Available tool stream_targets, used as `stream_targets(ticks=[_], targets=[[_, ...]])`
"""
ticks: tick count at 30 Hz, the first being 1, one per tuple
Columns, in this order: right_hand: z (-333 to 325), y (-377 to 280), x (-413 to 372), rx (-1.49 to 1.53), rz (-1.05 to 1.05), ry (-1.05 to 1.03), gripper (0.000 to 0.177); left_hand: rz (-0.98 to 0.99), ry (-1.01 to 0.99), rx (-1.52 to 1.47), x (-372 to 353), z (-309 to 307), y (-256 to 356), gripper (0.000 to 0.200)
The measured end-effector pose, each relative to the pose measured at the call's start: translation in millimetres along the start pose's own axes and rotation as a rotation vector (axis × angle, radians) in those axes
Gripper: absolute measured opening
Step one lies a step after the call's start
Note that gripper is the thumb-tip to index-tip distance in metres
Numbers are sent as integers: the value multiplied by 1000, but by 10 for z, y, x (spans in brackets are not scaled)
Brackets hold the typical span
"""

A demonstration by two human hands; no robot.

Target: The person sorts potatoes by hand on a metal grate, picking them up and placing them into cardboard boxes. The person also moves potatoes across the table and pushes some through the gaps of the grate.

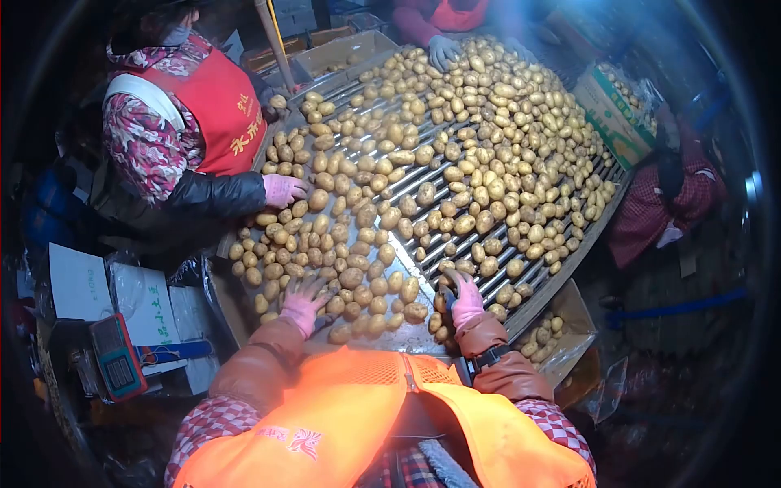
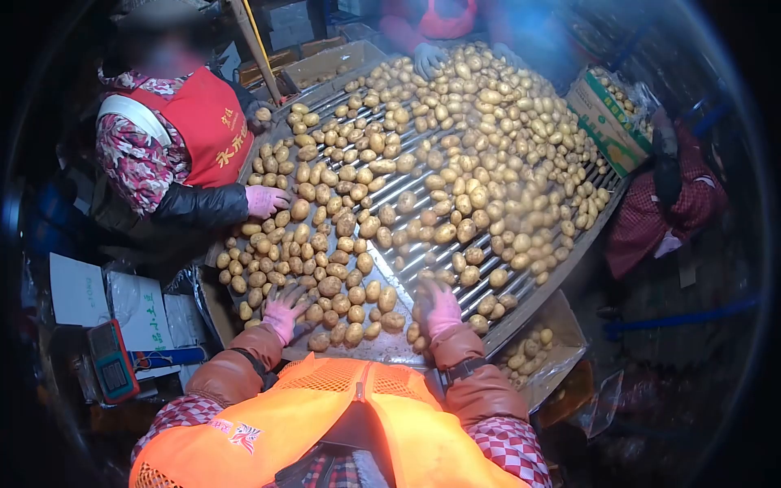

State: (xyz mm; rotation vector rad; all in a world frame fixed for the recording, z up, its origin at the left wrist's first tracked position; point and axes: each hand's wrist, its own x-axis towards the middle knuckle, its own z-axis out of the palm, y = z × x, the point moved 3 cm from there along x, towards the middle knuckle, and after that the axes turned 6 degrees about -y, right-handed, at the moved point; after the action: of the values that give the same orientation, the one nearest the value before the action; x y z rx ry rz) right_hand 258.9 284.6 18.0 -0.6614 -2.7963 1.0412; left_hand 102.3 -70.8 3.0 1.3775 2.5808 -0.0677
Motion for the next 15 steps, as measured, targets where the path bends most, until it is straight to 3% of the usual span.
stream_targets(ticks=[5, 15], targets=[[30, 12, 65, 66, 167, -16, 40, -7, 38, 30, 2, -41, 20, 71], [77, 102, 148, 87, 169, -63, 48, -7, 37, -46, -14, -74, 9, 66]])
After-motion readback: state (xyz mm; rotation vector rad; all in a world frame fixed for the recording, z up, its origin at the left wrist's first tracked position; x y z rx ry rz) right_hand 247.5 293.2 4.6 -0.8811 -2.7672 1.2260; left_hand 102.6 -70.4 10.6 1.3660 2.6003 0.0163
